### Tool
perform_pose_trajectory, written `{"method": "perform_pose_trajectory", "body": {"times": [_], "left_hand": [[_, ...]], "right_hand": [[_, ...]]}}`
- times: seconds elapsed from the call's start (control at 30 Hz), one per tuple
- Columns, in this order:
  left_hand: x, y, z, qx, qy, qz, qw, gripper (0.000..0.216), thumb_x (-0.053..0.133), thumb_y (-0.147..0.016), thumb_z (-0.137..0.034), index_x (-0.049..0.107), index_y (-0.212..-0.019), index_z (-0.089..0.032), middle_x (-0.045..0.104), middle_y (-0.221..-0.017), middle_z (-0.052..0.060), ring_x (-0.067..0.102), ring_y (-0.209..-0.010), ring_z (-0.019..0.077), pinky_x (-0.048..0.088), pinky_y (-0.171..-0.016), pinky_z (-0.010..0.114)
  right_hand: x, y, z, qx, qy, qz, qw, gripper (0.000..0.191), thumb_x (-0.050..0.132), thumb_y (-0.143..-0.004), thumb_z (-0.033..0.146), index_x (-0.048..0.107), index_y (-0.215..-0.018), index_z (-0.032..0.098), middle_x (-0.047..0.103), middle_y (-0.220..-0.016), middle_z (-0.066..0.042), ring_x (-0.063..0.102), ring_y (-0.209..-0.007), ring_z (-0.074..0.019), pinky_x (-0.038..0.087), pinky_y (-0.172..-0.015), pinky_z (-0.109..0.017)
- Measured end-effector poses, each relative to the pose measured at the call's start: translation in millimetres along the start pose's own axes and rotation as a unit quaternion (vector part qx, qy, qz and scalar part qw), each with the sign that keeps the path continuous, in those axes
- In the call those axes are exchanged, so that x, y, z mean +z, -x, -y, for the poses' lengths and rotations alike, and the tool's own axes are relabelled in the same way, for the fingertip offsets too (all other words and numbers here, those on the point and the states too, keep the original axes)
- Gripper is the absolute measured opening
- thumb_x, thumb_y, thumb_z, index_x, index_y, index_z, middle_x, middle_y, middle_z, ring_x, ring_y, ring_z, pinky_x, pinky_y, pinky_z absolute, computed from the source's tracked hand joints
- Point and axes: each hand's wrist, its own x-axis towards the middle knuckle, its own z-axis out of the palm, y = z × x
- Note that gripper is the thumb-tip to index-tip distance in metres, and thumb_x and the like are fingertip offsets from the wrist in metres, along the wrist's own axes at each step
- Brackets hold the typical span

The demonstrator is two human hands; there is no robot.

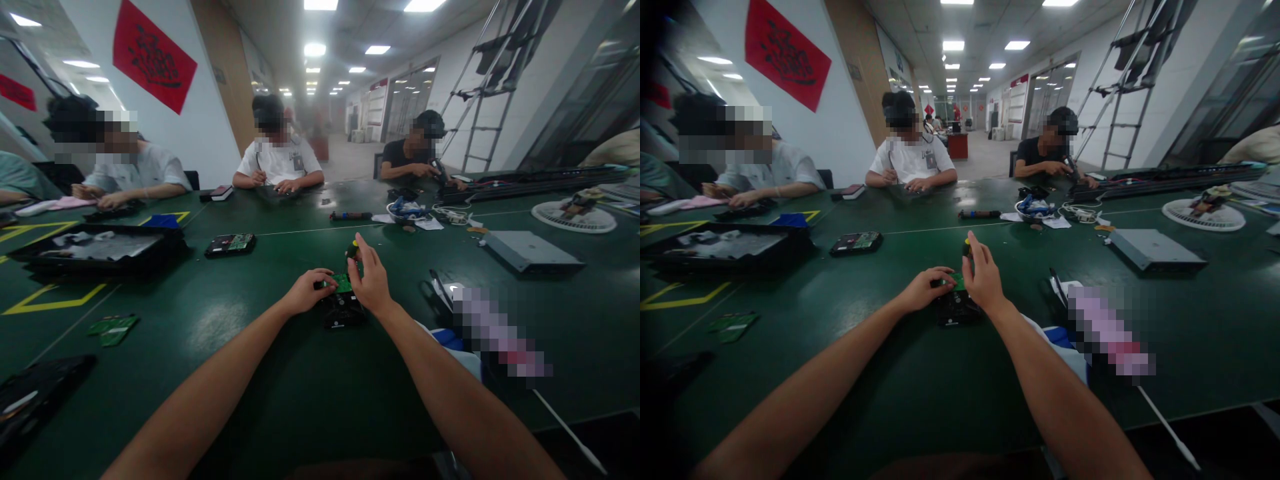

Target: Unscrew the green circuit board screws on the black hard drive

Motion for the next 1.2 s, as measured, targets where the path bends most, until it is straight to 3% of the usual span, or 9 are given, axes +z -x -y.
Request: {"method": "perform_pose_trajectory", "body": {"times": [0.2,0.43,0.67,0.9,1.1,1.2], "left_hand": [[0.1,-0.7,-1.4,0.000,0.005,-0.001,1.000,0.015,0.071,-0.092,-0.029,0.080,-0.105,-0.026,0.068,-0.133,0.008,0.063,-0.125,0.0269,0.043,-0.115,0.051],[0.6,-0.2,-1.7,0.004,0.006,-0.008,1.000,0.015,0.071,-0.092,-0.029,0.079,-0.104,-0.025,0.069,-0.131,0.009,0.064,-0.124,0.0268,0.044,-0.115,0.051],[-0.1,0.4,-1.9,0.000,-0.003,-0.006,1.000,0.015,0.072,-0.092,-0.030,0.080,-0.104,-0.026,0.069,-0.133,0.008,0.064,-0.124,0.0277,0.044,-0.115,0.052],[-0.2,0.4,-0.8,0.005,0.014,-0.007,1.000,0.015,0.073,-0.092,-0.029,0.079,-0.104,-0.026,0.068,-0.133,0.009,0.064,-0.125,0.0274,0.045,-0.113,0.051],[-0.4,0.1,-1.1,0.000,0.001,-0.004,1.000,0.015,0.072,-0.092,-0.029,0.080,-0.105,-0.026,0.068,-0.134,0.009,0.063,-0.125,0.0273,0.043,-0.115,0.052],[-0.5,0.2,-0.7,0.008,0.003,-0.005,1.000,0.015,0.072,-0.092,-0.029,0.080,-0.105,-0.026,0.068,-0.134,0.009,0.063,-0.126,0.0274,0.043,-0.116,0.051]], "right_hand": [[-1.1,-0.4,1.0,0.000,0.009,-0.013,1.000,0.060,0.055,-0.102,0.035,0.036,-0.159,0.032,0.060,-0.123,-0.011,0.063,-0.105,-0.0259,0.061,-0.091,-0.046],[0.6,0.7,0.7,0.004,0.006,-0.016,1.000,0.060,0.046,-0.105,0.032,0.029,-0.162,0.031,0.062,-0.130,-0.013,0.065,-0.110,-0.0271,0.059,-0.098,-0.049],[0.4,1.4,-3.0,0.003,-0.005,-0.033,0.999,0.054,0.056,-0.102,0.035,0.042,-0.154,0.030,0.063,-0.126,-0.012,0.067,-0.103,-0.0262,0.062,-0.090,-0.047],[3.7,1.0,-5.9,0.006,-0.030,-0.014,0.999,0.058,0.048,-0.104,0.030,0.031,-0.159,0.029,0.059,-0.142,-0.014,0.068,-0.113,-0.0273,0.058,-0.101,-0.052],[-0.3,-0.9,-4.8,0.001,0.000,-0.011,1.000,0.059,0.057,-0.101,0.033,0.038,-0.156,0.030,0.060,-0.130,-0.013,0.066,-0.105,-0.0276,0.062,-0.091,-0.050],[-1.7,-1.8,-3.5,-0.005,0.004,0.004,1.000,0.060,0.051,-0.103,0.029,0.033,-0.160,0.031,0.060,-0.133,-0.013,0.065,-0.108,-0.0269,0.060,-0.097,-0.051]]}}
